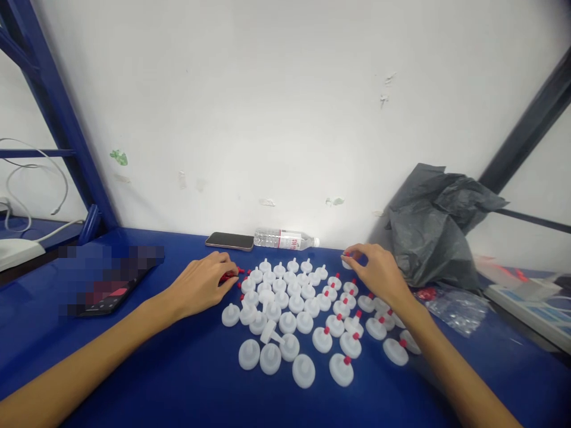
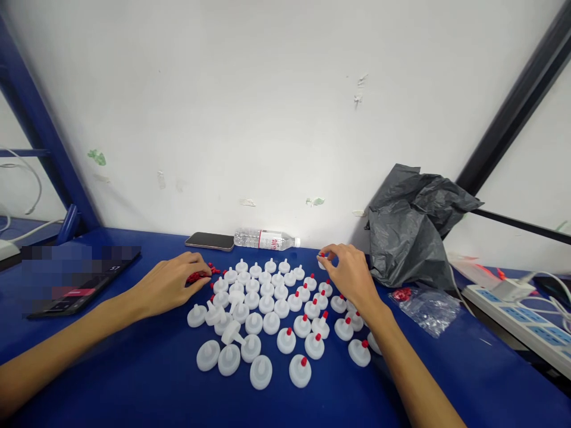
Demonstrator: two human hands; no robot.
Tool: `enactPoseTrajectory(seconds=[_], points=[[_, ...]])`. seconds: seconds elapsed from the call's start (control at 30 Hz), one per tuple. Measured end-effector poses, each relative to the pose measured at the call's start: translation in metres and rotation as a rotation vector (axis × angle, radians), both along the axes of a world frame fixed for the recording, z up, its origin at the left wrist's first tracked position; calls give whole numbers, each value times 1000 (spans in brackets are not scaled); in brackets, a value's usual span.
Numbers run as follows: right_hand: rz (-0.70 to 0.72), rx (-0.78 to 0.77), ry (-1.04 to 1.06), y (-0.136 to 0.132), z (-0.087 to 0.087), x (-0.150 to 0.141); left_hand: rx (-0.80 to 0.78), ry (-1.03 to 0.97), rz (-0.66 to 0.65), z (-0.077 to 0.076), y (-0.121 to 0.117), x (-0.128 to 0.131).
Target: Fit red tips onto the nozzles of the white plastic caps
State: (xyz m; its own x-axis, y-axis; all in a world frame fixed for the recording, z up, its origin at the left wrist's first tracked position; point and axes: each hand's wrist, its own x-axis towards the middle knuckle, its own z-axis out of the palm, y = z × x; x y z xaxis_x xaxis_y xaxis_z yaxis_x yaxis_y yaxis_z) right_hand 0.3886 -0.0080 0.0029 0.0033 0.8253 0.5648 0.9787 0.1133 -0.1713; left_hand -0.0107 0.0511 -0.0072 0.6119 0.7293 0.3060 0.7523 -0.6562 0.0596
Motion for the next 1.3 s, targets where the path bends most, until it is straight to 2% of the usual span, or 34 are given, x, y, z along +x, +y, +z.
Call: enactPoseTrajectory(seconds=[0.33,0.57,0.77,0.87,0.97,1.1,1.3], points=[[-57,-225,54,5,-13,4,-49,20,-33,-2,-1,1],[-43,-156,70,1,-6,1,-85,45,-38,-4,1,3],[92,-48,94,-13,12,-27,-77,32,-34,-2,-2,4],[268,-99,112,-23,18,-43,-87,13,-42,-2,-5,6],[422,-189,111,-30,18,-55,-106,17,-56,-3,-5,7],[475,-279,76,-34,14,-66,-115,19,-51,-2,-4,8],[573,-303,61,-34,10,-73,-82,-6,-18,1,-8,10]])
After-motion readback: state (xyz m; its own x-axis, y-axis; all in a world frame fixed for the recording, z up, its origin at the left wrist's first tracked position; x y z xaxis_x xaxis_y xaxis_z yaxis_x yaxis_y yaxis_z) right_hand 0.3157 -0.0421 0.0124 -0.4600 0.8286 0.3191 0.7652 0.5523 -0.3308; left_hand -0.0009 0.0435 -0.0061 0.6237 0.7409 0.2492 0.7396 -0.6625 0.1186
